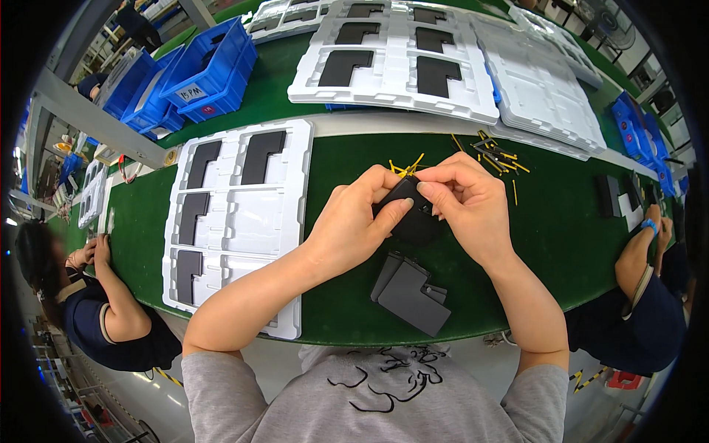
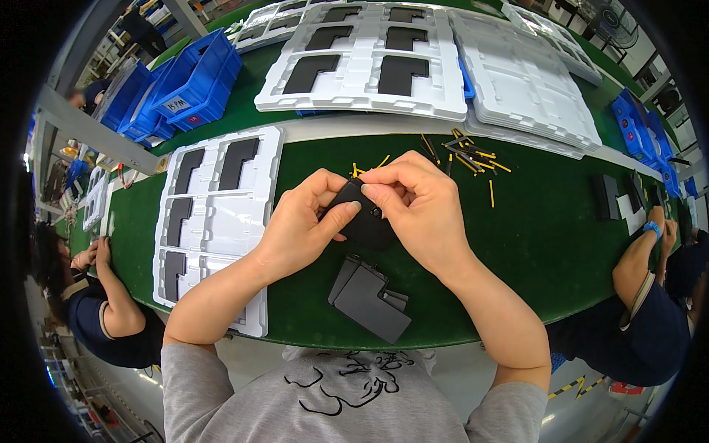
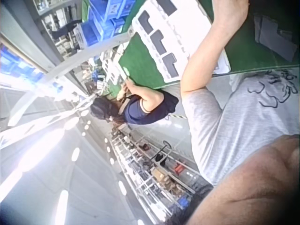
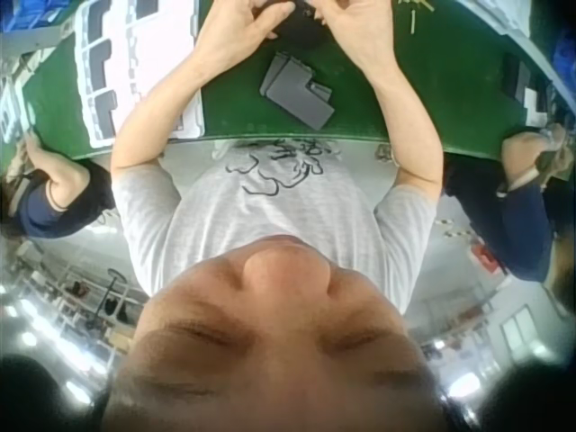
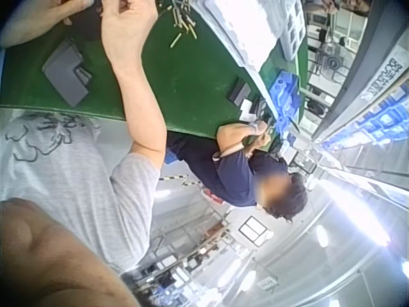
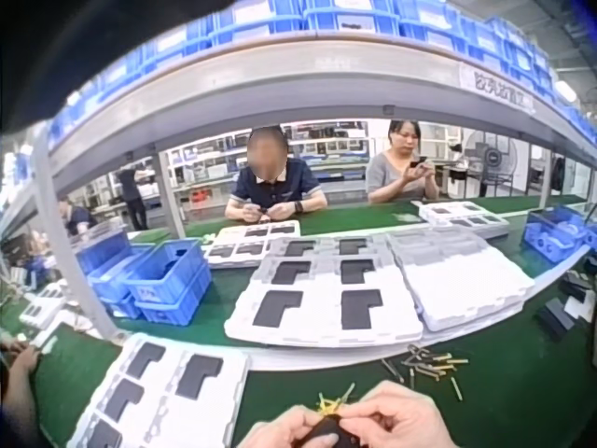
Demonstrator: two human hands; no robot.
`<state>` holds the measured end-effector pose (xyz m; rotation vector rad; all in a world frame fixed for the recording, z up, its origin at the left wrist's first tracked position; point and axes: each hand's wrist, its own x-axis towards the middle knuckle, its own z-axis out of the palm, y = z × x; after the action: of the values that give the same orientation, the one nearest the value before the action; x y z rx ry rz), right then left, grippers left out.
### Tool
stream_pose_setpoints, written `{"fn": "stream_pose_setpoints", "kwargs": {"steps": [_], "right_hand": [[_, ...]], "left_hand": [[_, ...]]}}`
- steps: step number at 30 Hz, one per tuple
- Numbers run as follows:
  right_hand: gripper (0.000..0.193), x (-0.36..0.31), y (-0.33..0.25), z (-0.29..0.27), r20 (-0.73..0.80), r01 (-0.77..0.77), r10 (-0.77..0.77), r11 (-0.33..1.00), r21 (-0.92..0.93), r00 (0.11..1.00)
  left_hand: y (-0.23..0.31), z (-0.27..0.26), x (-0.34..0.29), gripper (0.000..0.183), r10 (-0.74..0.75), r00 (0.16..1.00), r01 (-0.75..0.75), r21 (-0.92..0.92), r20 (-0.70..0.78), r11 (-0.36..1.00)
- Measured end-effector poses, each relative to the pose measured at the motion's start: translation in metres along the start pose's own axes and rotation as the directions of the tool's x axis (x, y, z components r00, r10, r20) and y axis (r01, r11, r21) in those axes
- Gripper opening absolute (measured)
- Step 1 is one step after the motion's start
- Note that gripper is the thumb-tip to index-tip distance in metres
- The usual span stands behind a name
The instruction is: The person inserts small yellow plastic pieces into slots on black rectangular components at a factory assembly station. The person places the assembled components into white plastic trays and stacks them. The person repeats this process for multiple units throughout the clip.
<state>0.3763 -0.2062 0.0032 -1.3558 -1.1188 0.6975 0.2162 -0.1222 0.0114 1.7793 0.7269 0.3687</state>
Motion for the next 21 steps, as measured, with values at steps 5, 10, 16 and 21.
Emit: {"fn": "stream_pose_setpoints", "kwargs": {"steps": [5,10,16,21], "right_hand": [[0.011,-0.0004,0.0036,0.0005,-0.011,0.017,-0.017,0.999,-0.041,1.000],[0.011,0.0001,0.0044,0.0016,-0.006,0.025,-0.025,0.999,-0.029,1.000],[0.008,0.0013,0.0081,0.0000,0.023,0.023,-0.023,1.000,0.002,0.999],[0.009,0.0049,0.0014,-0.0030,0.117,-0.201,0.187,0.971,0.130,0.975]], "left_hand": [[0.0006,0.0005,-0.0004,0.014,0.019,1.000,-0.019,0.021,-0.002,1.000],[0.0000,-0.0006,-0.0014,0.015,0.048,0.999,-0.048,0.035,0.001,0.998],[0.0008,-0.0016,0.0003,0.017,0.024,0.999,-0.024,-0.005,0.036,1.000],[-0.0003,0.0039,-0.0006,0.017,0.039,0.999,-0.039,-0.049,-0.016,0.998]]}}
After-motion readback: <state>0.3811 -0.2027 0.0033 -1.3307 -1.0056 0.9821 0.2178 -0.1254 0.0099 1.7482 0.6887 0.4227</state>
